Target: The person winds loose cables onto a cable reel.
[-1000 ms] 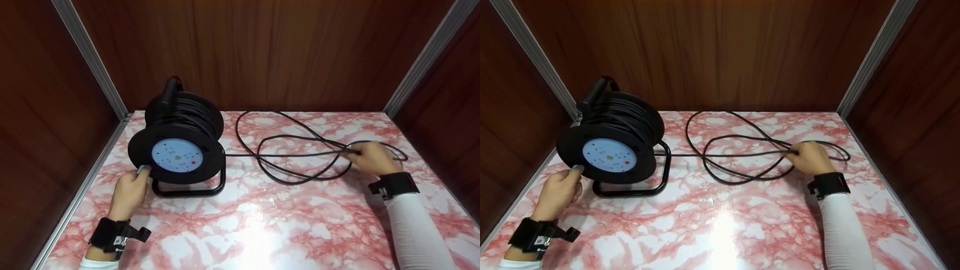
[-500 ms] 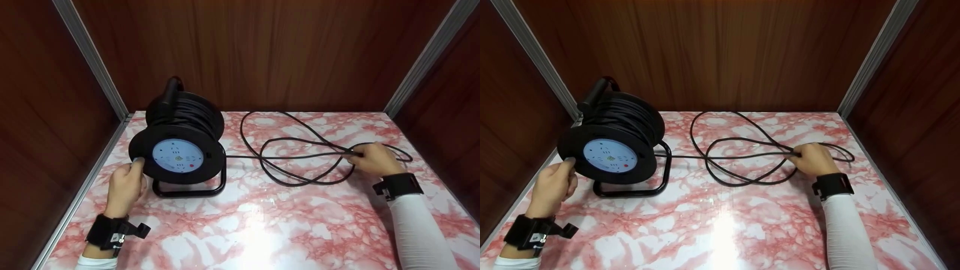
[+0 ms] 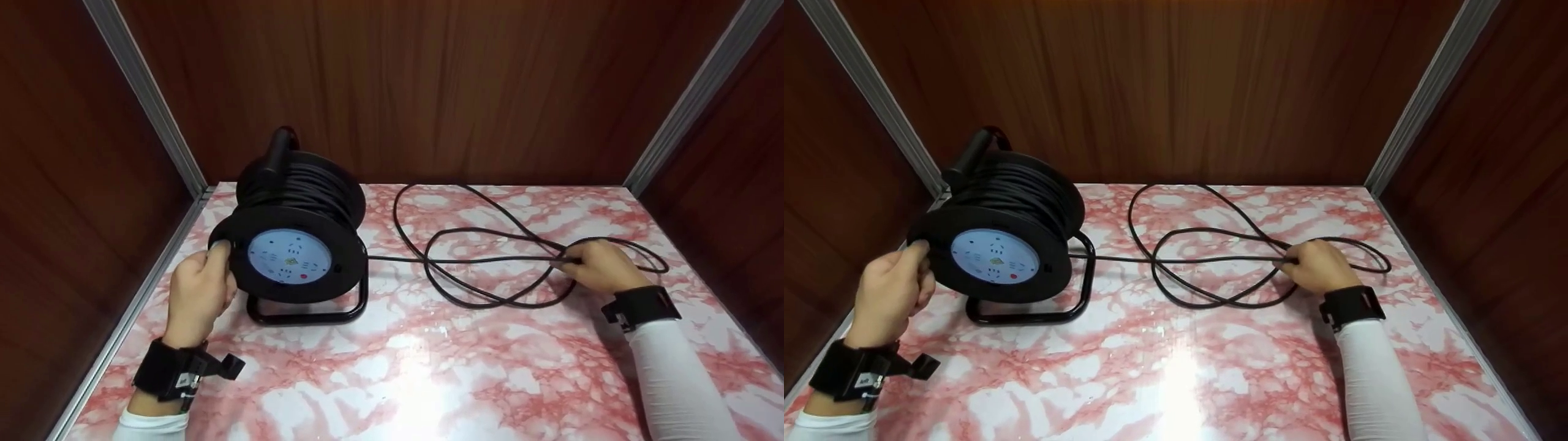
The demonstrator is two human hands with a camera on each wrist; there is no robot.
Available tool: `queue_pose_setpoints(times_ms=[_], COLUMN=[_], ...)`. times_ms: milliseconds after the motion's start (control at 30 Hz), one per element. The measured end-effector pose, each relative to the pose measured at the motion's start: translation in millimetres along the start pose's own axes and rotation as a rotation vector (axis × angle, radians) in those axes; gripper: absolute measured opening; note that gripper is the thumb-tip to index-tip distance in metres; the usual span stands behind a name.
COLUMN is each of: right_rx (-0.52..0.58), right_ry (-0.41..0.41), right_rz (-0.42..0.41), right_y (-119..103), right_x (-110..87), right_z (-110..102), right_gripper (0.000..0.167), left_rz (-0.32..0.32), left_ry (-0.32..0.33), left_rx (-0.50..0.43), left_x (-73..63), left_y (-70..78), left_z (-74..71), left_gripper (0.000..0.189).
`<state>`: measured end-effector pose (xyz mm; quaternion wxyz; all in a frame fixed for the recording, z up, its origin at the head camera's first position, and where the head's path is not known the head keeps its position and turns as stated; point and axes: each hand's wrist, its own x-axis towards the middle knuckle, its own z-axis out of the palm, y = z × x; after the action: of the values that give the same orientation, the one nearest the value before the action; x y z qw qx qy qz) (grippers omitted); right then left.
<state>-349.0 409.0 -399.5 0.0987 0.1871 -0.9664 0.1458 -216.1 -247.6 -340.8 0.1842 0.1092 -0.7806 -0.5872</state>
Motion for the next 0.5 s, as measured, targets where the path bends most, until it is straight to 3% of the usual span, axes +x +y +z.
queue_pose_setpoints(times_ms=[200, 267, 433, 500], right_rx=[-0.004, -0.032, -0.033, -0.024], right_ry=[0.336, 0.321, 0.065, 0.090], right_rz=[-0.092, -0.103, -0.052, -0.048], right_y=[-4, -5, -11, -13], right_x=[1.2, 1.8, 2.3, 2.5], right_z=[-5, -4, 2, 2], right_gripper=[0.041, 0.040, 0.028, 0.030], left_rz=[0.014, 0.013, 0.022, 0.030], left_ry=[0.004, 0.001, -0.011, -0.014], left_rx=[-0.039, -0.071, -0.135, -0.140], left_x=[1.3, 1.3, 1.6, 1.8], left_y=[13.6, 17.5, 27.7, 31.1], left_z=[3.2, 4.7, 11.1, 14.0], left_gripper=[0.058, 0.058, 0.059, 0.059])
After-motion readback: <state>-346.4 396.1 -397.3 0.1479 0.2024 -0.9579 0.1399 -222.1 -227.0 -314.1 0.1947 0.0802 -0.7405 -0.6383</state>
